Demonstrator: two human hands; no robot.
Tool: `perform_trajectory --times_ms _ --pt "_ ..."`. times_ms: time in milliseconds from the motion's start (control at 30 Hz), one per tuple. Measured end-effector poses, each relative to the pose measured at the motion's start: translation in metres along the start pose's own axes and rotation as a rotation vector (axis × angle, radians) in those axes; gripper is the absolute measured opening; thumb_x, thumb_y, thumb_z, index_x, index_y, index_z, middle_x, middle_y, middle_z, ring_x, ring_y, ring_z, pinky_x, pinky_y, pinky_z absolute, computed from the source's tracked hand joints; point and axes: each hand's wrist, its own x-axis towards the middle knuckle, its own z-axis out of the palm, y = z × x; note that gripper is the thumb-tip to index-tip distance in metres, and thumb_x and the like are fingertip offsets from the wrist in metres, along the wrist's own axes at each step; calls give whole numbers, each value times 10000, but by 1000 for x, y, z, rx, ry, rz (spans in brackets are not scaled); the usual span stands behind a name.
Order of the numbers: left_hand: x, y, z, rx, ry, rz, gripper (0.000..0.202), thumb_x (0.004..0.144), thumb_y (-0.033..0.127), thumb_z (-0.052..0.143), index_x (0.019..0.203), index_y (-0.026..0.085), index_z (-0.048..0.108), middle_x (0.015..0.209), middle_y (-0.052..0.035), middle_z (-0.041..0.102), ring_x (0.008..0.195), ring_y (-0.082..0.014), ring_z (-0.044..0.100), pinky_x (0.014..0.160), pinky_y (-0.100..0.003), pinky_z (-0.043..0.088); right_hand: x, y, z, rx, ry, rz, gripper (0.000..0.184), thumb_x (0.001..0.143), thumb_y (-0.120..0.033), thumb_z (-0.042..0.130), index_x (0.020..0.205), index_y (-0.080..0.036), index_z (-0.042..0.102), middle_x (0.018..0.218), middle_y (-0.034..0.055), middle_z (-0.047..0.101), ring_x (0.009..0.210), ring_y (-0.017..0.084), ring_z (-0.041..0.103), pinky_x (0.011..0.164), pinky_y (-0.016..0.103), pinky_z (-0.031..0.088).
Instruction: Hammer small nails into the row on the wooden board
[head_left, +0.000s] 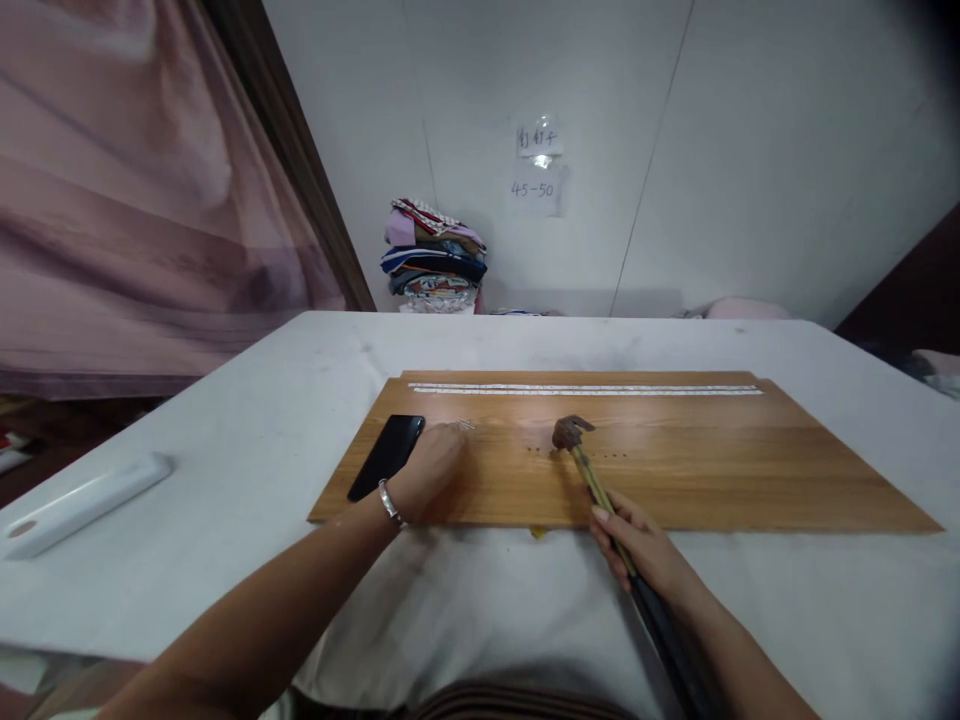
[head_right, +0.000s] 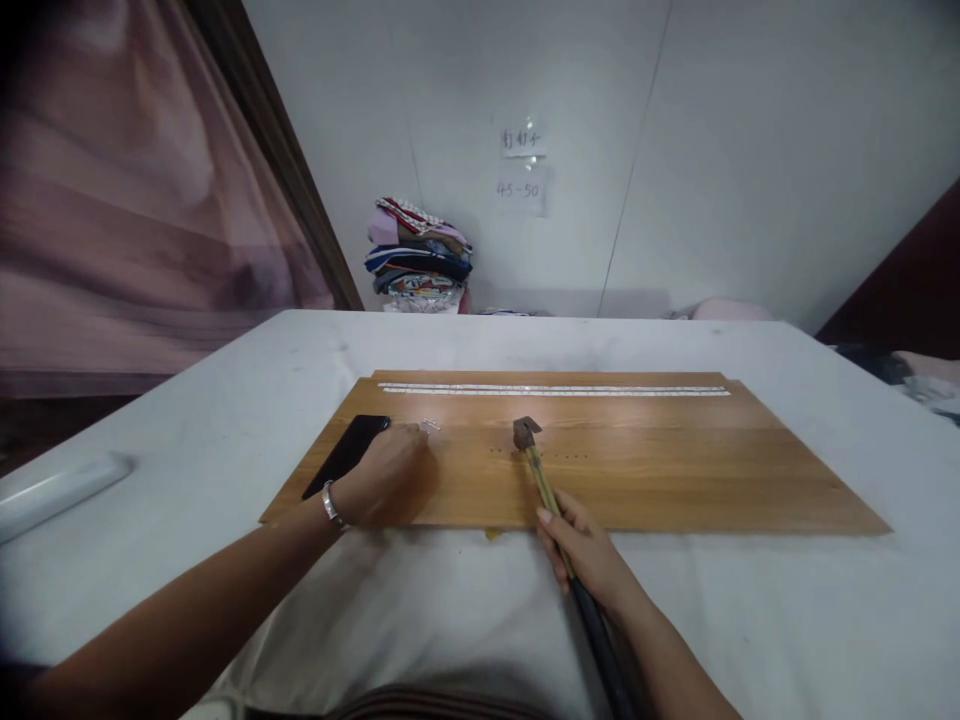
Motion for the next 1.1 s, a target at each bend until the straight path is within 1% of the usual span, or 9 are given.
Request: perform_trajectory --times_ms 100,267,367,533,667,767,967,1033,1100 --pt "5 -1 3 25 -70 36 220 798 25 432 755 118 627 715 -115 637 738 -228 641 753 -322 480 -1 -1 0 -9 -8 -25 339 844 -512 544 760 -203 433 537 -95 416 311 25 322 280 140 347" --pt "5 -2 2 42 -84 13 221 804 23 421 773 121 616 751 -114 641 754 -213 637 777 -315 481 0 -3 1 -6 -9 -29 336 826 -515 562 770 -205 444 545 -91 429 318 32 328 280 149 351" --pt "3 -2 -1 59 -92 3 257 805 -1 381 799 108 614 774 -120 642 770 -212 631 759 -311 483 1 -1 0 -12 -8 -22 355 805 -532 575 762 -200 459 546 -92 433 313 29 329 275 151 351" --pt "2 -2 -5 67 -116 -26 277 817 1 357 790 100 614 770 -131 638 781 -220 628 716 -299 479 3 1 -2 12 0 -10 391 783 -537 596 965 -201 512 575 -93 460 310 35 341 268 162 361" --pt "4 -5 -5 47 -123 -40 277 802 8 361 784 99 622 781 -137 645 755 -230 625 688 -309 474 4 2 -3 6 -9 -16 361 785 -537 593 869 -198 500 566 -94 447 303 31 339 268 163 360" --pt "4 -7 -3 12 -122 -42 276 791 18 369 811 100 632 810 -135 659 767 -229 626 698 -310 470 6 4 -3 7 -15 -30 350 800 -530 579 812 -195 481 551 -94 436 298 30 333 263 164 351" --pt "2 -8 1 -49 -104 -74 265 791 47 391 835 114 644 839 -122 678 773 -210 634 697 -288 459 7 6 -3 8 -10 -34 336 813 -510 579 794 -198 458 559 -96 448 297 25 337 261 156 357" --pt "2 -6 2 -105 -79 -104 247 776 56 418 826 125 650 837 -112 680 784 -204 632 711 -283 456 6 5 -3 3 -9 -34 341 815 -513 576 774 -198 451 562 -94 451 299 24 342 262 153 361" --pt "1 -1 5 -168 -23 -110 218 761 65 446 796 139 648 834 -96 678 803 -196 623 747 -281 452 6 3 -2 -2 -7 -38 358 810 -521 577 744 -197 441 557 -94 450 297 22 343 261 151 360"
